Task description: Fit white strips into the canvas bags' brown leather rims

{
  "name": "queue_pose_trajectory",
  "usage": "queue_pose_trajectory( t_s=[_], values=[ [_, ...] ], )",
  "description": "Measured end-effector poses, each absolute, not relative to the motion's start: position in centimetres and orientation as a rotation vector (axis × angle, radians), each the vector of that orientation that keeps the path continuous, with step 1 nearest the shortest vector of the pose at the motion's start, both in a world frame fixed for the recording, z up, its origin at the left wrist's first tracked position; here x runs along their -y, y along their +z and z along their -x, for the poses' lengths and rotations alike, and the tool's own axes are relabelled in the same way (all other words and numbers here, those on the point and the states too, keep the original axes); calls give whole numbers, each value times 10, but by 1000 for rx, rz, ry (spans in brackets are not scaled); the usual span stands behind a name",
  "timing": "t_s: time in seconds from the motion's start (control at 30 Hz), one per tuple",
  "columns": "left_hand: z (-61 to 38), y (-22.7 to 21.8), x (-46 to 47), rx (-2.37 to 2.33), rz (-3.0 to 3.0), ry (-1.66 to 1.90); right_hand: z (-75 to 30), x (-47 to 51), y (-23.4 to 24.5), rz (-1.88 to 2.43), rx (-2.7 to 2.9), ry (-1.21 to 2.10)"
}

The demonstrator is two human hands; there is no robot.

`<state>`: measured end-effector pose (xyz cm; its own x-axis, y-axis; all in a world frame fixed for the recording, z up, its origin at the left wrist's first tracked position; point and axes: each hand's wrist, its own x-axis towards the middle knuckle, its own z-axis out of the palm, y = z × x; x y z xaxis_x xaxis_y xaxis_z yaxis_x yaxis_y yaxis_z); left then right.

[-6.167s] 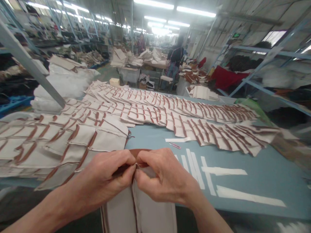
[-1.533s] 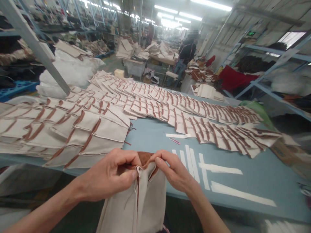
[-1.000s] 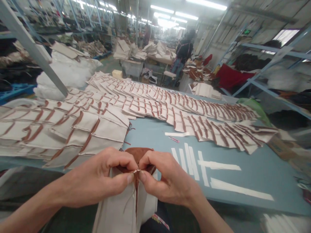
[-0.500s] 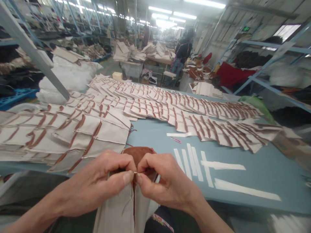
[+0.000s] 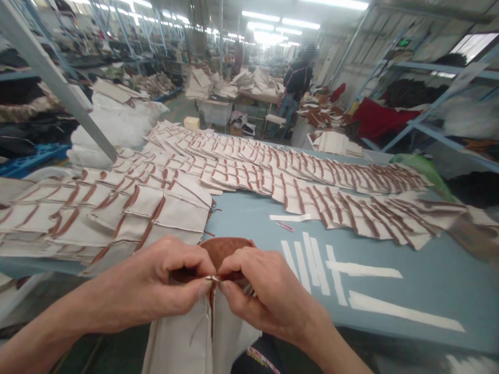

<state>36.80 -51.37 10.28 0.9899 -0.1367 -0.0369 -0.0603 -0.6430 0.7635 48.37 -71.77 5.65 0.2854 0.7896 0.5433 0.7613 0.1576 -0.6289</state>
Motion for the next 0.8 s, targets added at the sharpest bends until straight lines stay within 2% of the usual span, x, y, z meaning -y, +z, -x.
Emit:
queue_pose_trajectory(
  t_s=[0.23,0.6,0.7,0.8],
  values=[
    [-367,93,518,102,-2337,45,-482,713,55,1652,1520,-239],
    [-367,87,523,152,-2443,162,-483,706,54,1647,1472,-217],
    [-370,78,524,120,-2516,184,-487,703,51,1676,1451,-119],
    [-373,74,526,114,-2539,194,-488,703,50,1696,1297,190]
  ],
)
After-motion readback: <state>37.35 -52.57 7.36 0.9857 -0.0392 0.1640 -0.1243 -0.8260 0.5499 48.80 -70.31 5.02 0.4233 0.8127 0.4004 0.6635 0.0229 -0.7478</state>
